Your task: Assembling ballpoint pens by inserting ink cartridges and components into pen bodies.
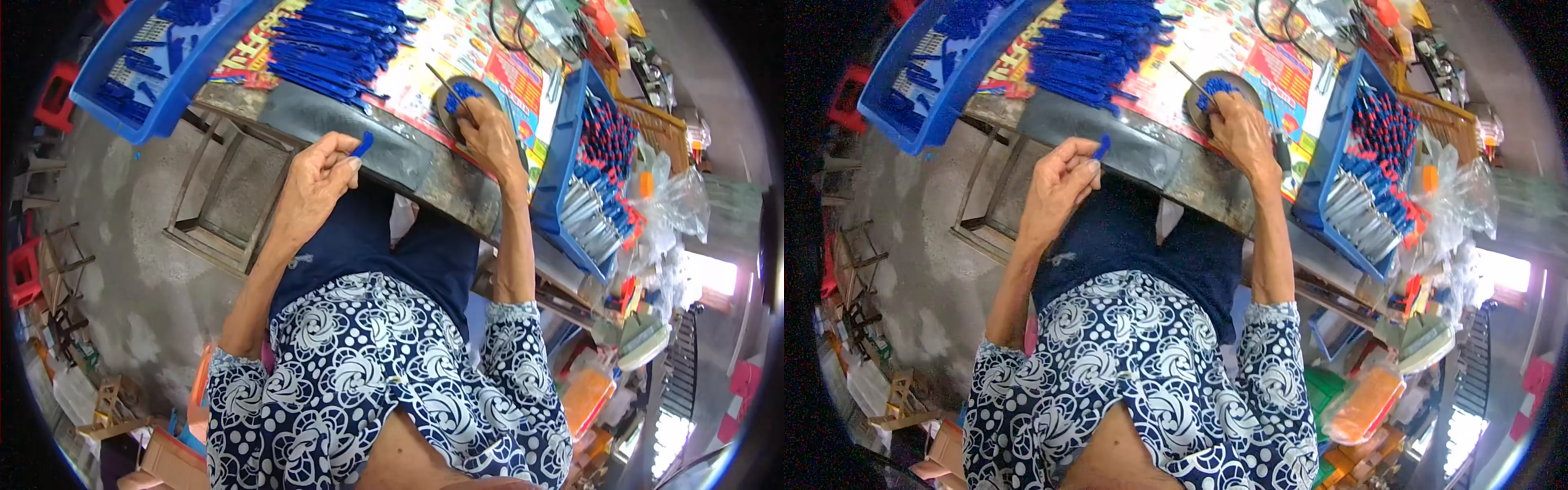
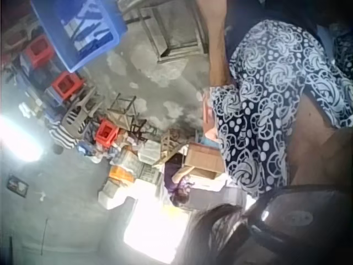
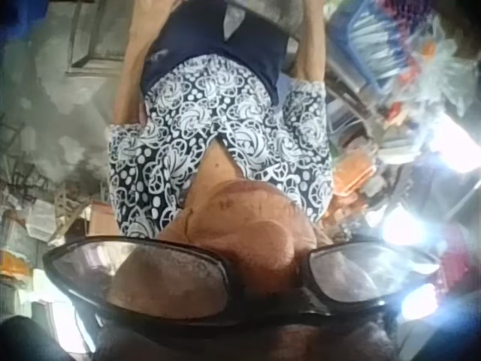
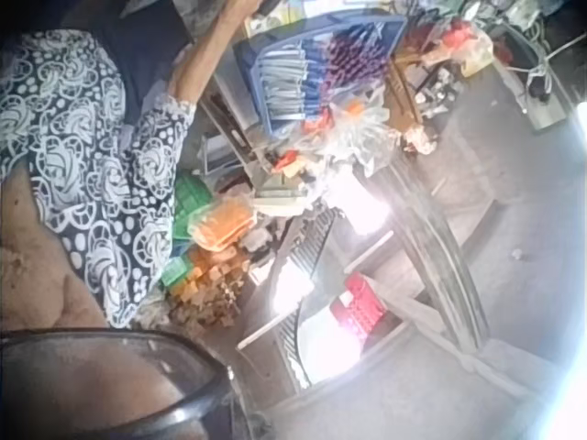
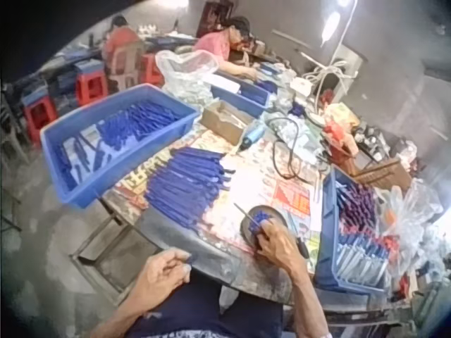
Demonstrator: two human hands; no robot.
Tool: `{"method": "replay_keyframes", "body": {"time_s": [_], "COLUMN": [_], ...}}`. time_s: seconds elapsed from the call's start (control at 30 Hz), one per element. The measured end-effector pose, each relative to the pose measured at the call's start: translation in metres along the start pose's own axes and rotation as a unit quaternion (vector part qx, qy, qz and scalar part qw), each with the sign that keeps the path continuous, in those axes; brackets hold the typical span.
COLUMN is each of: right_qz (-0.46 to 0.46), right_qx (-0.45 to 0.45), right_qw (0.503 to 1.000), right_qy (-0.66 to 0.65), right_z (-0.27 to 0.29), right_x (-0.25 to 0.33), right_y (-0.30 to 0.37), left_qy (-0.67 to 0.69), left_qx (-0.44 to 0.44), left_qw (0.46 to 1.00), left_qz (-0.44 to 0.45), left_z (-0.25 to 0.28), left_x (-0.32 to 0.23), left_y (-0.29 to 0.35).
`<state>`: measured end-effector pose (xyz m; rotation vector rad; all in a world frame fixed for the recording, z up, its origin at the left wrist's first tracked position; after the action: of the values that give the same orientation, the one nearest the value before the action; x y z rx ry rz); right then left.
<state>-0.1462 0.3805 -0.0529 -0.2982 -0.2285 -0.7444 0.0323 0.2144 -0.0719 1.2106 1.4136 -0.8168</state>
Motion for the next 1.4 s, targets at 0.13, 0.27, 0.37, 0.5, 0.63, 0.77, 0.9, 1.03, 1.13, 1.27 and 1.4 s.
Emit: {"method": "replay_keyframes", "body": {"time_s": [0.13,0.27,0.37,0.5,0.63,0.77,0.9,1.03,1.13,1.27,1.4], "right_qz": [-0.013,-0.035,-0.028,0.000,-0.038,-0.084,-0.082,-0.078,-0.067,-0.080,-0.046], "right_qx": [0.012,0.042,0.043,0.013,0.006,-0.017,-0.061,-0.080,-0.097,-0.090,-0.110], "right_qw": [0.999,0.998,0.999,1.000,0.999,0.995,0.992,0.989,0.987,0.986,0.984], "right_qy": [-0.033,-0.019,0.001,0.023,-0.005,-0.044,-0.077,-0.097,-0.106,-0.112,-0.132], "right_z": [0.000,0.000,0.001,0.000,-0.004,0.009,0.011,0.010,0.014,0.020,0.018], "right_x": [-0.001,0.002,0.002,0.001,0.008,0.000,0.006,0.010,0.014,0.022,0.028], "right_y": [0.001,0.001,-0.001,0.000,0.000,0.010,0.014,0.014,0.016,0.019,0.022], "left_qy": [-0.219,-0.382,-0.438,-0.504,-0.571,-0.612,-0.613,-0.567,-0.585,-0.512,-0.635], "left_qx": [-0.076,-0.151,-0.147,-0.125,-0.137,-0.081,-0.068,-0.075,-0.107,-0.248,-0.272], "left_qw": [0.958,0.835,0.801,0.739,0.664,0.685,0.703,0.731,0.722,0.788,0.722], "left_qz": [-0.170,-0.366,-0.381,-0.428,-0.464,-0.387,-0.354,-0.373,-0.352,-0.235,-0.021], "left_z": [0.016,0.030,0.036,0.036,0.047,0.019,0.018,0.029,0.051,0.135,0.216], "left_x": [-0.036,-0.062,-0.069,-0.066,-0.040,-0.035,-0.032,-0.048,-0.075,-0.120,-0.113], "left_y": [-0.035,-0.083,-0.131,-0.191,-0.234,-0.250,-0.244,-0.221,-0.197,-0.155,-0.134]}}
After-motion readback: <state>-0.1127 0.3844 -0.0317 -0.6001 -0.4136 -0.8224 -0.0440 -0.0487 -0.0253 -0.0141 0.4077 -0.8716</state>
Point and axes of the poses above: each hand's wrist, its own y-axis away from the middle knuckle, its own z-axis out of the back of the hand, x = y × z, the point moved 5 cm from there along -y, towards the middle knuckle, and after that the axes turned 1 degree about -z, right-handed, at the moved point
